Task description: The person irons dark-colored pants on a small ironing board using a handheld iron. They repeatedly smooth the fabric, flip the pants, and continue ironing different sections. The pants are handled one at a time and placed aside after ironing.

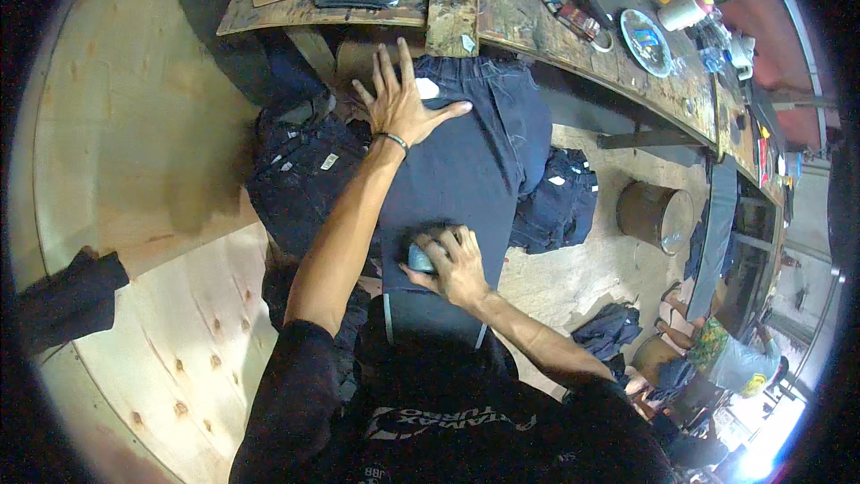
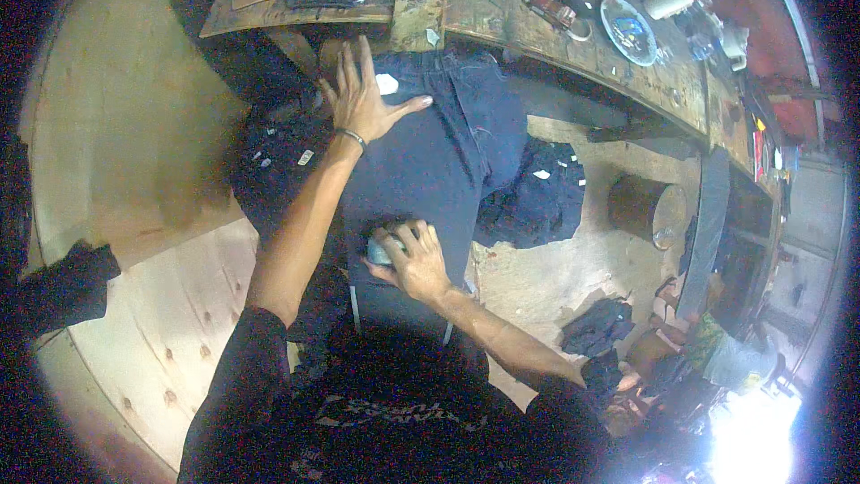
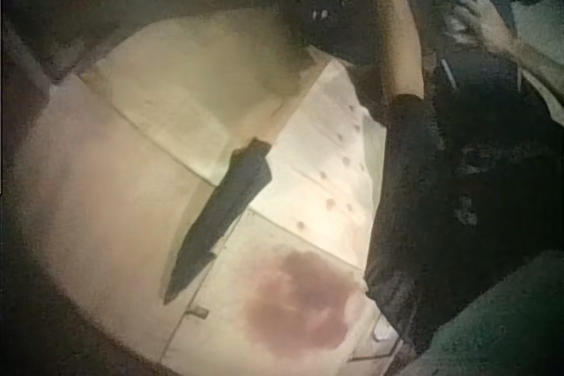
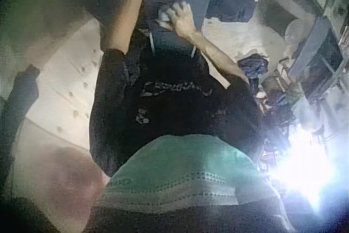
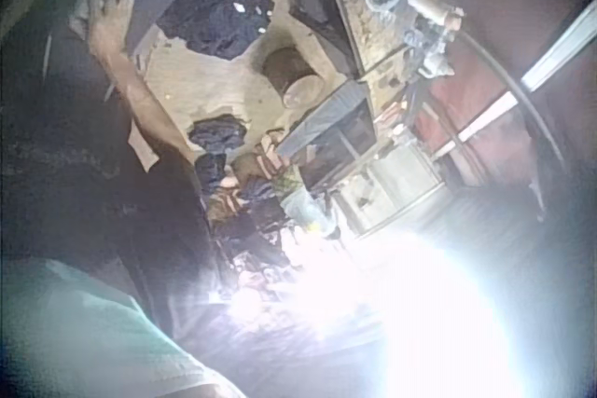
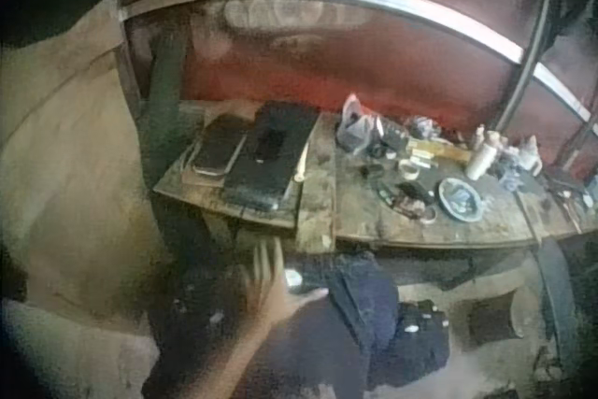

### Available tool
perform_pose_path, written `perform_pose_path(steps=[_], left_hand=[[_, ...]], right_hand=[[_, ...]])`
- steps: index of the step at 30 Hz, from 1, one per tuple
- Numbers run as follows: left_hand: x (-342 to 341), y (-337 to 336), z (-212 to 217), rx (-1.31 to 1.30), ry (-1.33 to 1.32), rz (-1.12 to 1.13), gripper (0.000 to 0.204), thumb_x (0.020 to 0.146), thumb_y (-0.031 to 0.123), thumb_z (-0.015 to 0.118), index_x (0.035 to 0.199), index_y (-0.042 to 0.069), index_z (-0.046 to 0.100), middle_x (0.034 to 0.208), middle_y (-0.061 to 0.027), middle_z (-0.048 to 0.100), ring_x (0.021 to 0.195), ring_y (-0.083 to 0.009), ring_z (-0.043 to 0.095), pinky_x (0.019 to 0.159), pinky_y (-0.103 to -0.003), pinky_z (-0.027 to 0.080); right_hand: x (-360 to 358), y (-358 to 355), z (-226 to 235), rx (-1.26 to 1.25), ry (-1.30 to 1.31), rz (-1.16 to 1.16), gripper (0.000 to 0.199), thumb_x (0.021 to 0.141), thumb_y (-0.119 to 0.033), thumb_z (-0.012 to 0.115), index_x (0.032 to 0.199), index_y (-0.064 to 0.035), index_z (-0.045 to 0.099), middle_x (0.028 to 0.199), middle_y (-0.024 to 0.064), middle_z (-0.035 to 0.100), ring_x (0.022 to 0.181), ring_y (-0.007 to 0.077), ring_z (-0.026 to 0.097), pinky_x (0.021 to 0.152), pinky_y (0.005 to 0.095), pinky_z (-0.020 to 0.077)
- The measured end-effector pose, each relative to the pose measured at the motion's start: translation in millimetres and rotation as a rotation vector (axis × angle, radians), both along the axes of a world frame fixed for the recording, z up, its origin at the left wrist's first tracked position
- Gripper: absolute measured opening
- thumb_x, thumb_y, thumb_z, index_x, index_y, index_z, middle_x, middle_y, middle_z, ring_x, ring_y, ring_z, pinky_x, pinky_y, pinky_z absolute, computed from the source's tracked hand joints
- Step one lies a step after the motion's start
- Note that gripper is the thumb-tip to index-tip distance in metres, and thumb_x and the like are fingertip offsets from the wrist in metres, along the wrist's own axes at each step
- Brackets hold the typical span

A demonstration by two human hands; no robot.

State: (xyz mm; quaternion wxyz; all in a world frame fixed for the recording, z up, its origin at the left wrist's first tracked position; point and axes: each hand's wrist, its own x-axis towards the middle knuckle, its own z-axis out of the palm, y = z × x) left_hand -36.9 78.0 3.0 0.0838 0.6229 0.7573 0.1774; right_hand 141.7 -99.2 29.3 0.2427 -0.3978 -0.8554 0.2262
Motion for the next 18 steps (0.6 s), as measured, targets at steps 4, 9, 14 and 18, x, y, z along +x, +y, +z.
perform_pose_path(steps=[4,9,14,18], left_hand=[[-18,40,1,-0.277,-0.1,-0.013,0.15,0.054,0.102,0.072,0.159,-0.001,0.043,0.16,-0.0297,0.049,0.151,-0.0446,0.044,0.117,-0.07,0.036],[-23,54,10,-0.37,-0.136,-0.021,0.136,0.052,0.105,0.07,0.138,-0.002,0.066,0.136,-0.028,0.07,0.13,-0.0431,0.066,0.11,-0.061,0.049],[-23,56,7,-0.294,-0.222,-0.017,0.118,0.055,0.103,0.07,0.11,-0.001,0.08,0.115,-0.028,0.078,0.113,-0.0425,0.075,0.097,-0.054,0.058],[-25,60,7,-0.348,-0.133,0.008,0.117,0.056,0.104,0.069,0.107,-0.001,0.08,0.11,-0.0278,0.079,0.107,-0.044,0.076,0.093,-0.054,0.06]], right_hand=[[-28,81,0,-0.028,-0.115,0.118,0.058,0.073,-0.042,0.091,0.114,-0.0055,0.073,0.112,0.0153,0.067,0.109,0.0397,0.06,0.094,0.0508,0.0506],[-33,71,-4,0.073,-0.024,-0.012,0.054,0.07,-0.042,0.093,0.104,-0.0045,0.074,0.101,0.0166,0.065,0.096,0.0399,0.06,0.091,0.0537,0.0494],[8,21,-24,-0.057,0.02,0.339,0.054,0.072,-0.045,0.092,0.106,-0.0067,0.074,0.102,0.0153,0.065,0.101,0.0397,0.062,0.096,0.059,0.0488],[5,53,-28,0.007,-0.093,0.047,0.06,0.074,-0.04,0.091,0.119,-0.0055,0.073,0.108,0.0117,0.069,0.103,0.035,0.063,0.1,0.0571,0.0495]])
